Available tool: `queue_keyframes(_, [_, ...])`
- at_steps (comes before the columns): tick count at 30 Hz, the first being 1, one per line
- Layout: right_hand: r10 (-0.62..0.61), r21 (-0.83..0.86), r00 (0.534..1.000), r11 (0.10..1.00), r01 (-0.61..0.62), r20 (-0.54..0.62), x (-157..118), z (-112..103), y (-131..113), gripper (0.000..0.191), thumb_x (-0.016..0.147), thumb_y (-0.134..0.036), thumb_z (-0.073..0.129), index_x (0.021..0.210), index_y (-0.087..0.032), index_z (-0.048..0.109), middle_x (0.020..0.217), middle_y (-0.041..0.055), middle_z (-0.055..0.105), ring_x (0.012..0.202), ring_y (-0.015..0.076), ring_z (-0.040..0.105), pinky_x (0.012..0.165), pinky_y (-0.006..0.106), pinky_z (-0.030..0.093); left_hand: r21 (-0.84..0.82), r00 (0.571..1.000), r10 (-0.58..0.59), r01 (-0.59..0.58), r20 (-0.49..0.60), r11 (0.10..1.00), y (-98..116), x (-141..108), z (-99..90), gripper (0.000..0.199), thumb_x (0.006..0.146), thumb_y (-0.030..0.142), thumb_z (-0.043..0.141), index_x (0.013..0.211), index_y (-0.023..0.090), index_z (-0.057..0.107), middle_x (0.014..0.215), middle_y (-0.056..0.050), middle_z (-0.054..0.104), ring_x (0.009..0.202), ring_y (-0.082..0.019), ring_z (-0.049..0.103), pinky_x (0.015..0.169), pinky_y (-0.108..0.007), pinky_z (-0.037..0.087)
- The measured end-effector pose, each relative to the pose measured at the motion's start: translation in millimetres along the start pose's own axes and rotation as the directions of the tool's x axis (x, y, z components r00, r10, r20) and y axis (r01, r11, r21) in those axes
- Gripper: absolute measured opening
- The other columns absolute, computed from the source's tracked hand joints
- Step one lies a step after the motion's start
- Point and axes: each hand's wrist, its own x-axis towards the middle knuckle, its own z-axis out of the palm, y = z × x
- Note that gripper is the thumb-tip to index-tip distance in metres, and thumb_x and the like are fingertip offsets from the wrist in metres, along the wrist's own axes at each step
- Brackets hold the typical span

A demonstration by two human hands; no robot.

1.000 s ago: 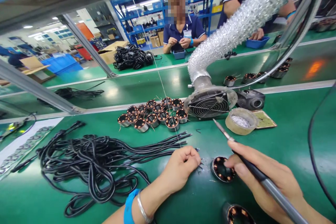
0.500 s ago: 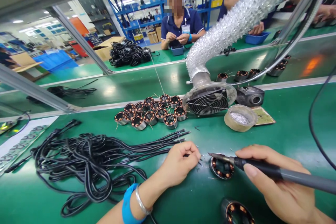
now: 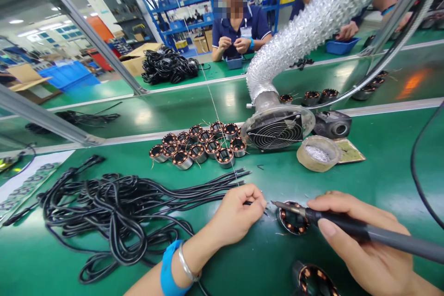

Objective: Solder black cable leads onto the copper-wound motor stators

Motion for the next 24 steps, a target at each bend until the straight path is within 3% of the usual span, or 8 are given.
queue_keyframes(5, [-0.076,0.002,0.996,0.997,0.076,0.044,2,0,-10,0.018,0.085,-0.016,0.053,0.099,-0.025,0.059,0.078,0.0014,0.07,0.066,0.0175,0.068,0.054,0.026,0.053,0.008,1.0,-0.005,0.005,-0.001,1.0,1,0,0.3,0.019,0.079,0.033,0.057,0.07,0.017,0.054,0.06,0.006,0.043,0.052,-0.008,0.032,0.049,-0.02,0.027])
queue_keyframes(9, [-0.14,0.02,0.989,0.99,0.139,0.049,2,0,-16,0.023,0.083,-0.013,0.052,0.102,-0.024,0.057,0.064,0.0009,0.064,0.052,0.0167,0.061,0.046,0.028,0.047,0.008,1.0,-0.014,0.014,0.006,1.0,2,-1,0.0,0.02,0.078,0.033,0.058,0.069,0.016,0.054,0.06,0.006,0.044,0.052,-0.008,0.032,0.049,-0.02,0.028])
queue_keyframes(13, [-0.189,0.029,0.979,0.982,0.187,0.077,0,1,-18,0.031,0.08,-0.008,0.053,0.107,-0.022,0.056,0.066,0.0012,0.064,0.048,0.0157,0.056,0.045,0.029,0.046,0.011,1.0,-0.002,0.002,0.008,1.0,2,-1,-0.4,0.018,0.079,0.031,0.058,0.069,0.016,0.054,0.06,0.006,0.044,0.052,-0.008,0.033,0.05,-0.02,0.028])
queue_keyframes(20, [-0.171,0.038,0.98,0.985,0.168,0.102,-1,-6,-17,0.03,0.079,-0.008,0.052,0.105,-0.022,0.059,0.059,-0.0009,0.057,0.045,0.0133,0.052,0.042,0.026,0.045,-0.002,1.0,-0.013,0.013,0.005,1.0,1,-2,-0.2,0.02,0.078,0.033,0.059,0.069,0.016,0.054,0.06,0.005,0.044,0.052,-0.008,0.032,0.049,-0.02,0.027])
queue_keyframes(24, [-0.171,0.009,0.98,0.985,0.171,0.105,0,-6,-17,0.03,0.079,-0.008,0.052,0.105,-0.022,0.058,0.063,0.0006,0.062,0.047,0.0144,0.056,0.043,0.027,0.047,0.01,1.0,-0.007,0.007,0.013,1.0,1,-3,-0.4,0.019,0.079,0.032,0.058,0.069,0.016,0.053,0.06,0.005,0.043,0.052,-0.008,0.032,0.049,-0.02,0.026])
